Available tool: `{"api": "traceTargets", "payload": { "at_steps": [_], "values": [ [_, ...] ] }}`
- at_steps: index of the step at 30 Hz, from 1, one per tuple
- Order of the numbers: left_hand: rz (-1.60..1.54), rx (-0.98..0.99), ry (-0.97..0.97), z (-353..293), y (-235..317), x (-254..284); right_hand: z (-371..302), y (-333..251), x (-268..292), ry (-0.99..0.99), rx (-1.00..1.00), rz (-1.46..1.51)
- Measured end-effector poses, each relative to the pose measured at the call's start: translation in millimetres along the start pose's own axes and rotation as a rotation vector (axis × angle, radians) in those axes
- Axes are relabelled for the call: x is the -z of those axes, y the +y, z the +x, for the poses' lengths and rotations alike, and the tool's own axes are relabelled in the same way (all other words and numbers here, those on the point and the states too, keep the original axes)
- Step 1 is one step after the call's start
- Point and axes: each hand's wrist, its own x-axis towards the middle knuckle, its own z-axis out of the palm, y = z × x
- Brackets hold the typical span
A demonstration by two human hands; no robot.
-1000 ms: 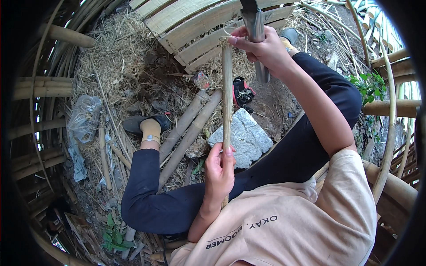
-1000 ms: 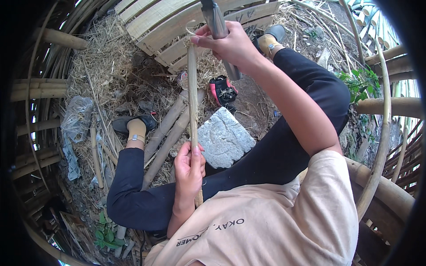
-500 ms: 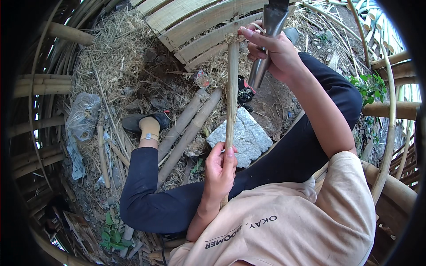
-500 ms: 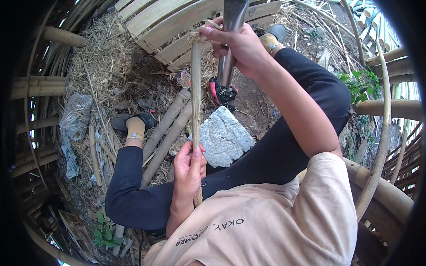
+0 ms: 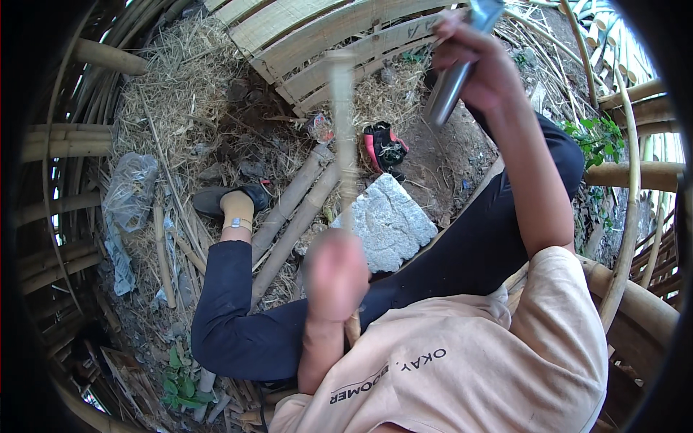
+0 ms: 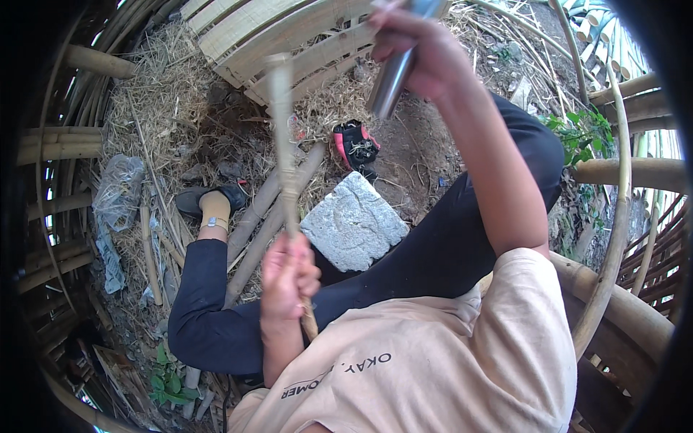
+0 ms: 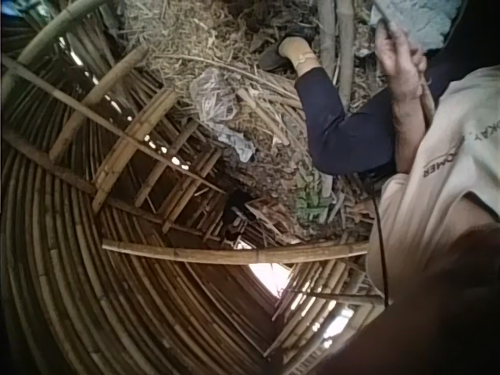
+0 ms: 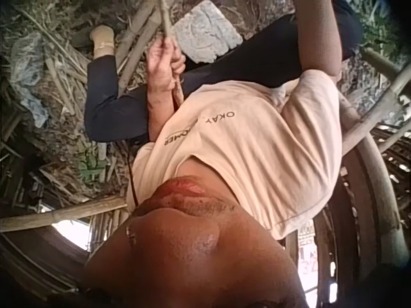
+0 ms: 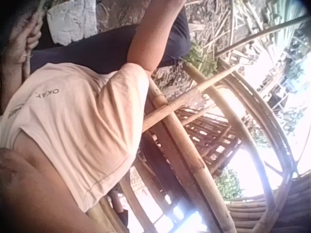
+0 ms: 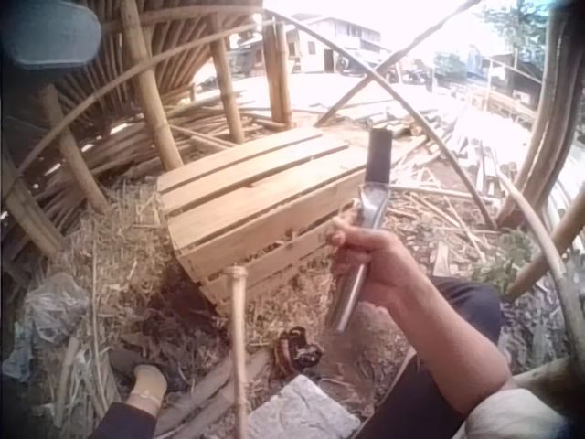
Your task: The person strips bark from a wooden stick using a blade.
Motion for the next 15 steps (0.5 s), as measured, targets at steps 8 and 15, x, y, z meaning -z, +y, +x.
{"api": "traceTargets", "payload": {
  "at_steps": [8,15],
  "values": [
    [-0.037,-0.077,-0.044,2,12,10,9,-35,47,0.43,0.1,-0.618],
    [-0.027,-0.077,-0.011,3,14,12,13,17,29,0.315,-0.075,-1.122]
  ]
}}
